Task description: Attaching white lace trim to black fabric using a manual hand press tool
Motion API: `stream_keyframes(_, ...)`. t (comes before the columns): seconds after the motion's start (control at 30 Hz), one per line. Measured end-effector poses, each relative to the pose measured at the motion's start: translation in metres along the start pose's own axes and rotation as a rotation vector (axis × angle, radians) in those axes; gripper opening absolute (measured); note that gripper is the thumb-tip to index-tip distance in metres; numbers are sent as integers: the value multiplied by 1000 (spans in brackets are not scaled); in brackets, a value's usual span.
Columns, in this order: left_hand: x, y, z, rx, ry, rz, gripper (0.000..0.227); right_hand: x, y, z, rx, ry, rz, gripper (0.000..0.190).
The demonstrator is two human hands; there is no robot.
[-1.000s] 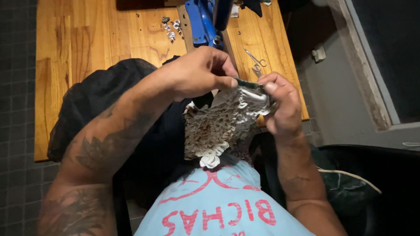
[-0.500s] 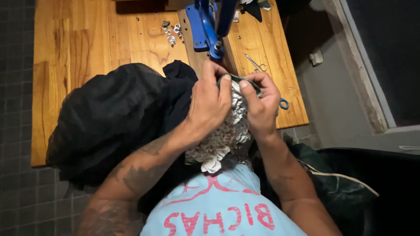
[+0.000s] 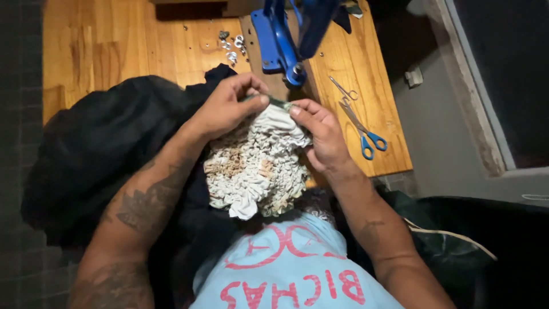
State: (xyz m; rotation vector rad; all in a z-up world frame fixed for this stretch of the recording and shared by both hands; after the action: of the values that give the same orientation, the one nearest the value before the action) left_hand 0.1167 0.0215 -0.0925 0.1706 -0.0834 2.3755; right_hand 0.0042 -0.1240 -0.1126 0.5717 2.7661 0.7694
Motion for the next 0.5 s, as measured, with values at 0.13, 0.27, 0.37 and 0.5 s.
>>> stream_keyframes(0.13,28,0,20,1,-62,-87,35,-8,3,14,-26,35,-13,18)
stream_keyframes(0.27,21,1,-6,41,-197,-145,16,-1,1,14,6,59,16,20)
stream_keyframes(0.37,31,-2,9,93,-238,-105,15,-2,1,10,41,19,20,19)
stream_keyframes(0.5,34,-5,11,151,-232,-104,18,0,-16,20,170,-77,10,20)
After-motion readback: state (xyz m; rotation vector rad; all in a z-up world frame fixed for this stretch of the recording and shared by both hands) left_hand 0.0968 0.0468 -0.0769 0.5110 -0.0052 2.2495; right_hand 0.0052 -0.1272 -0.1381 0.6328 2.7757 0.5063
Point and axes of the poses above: each hand's wrist, its own x-axis away from the middle knuckle, its own y-axis out of the palm, z = x × y, the point moved 6 cm from there along -x, towards the middle knuckle, and after that the axes turned 14 degrees about -y, right-handed, at the moved point
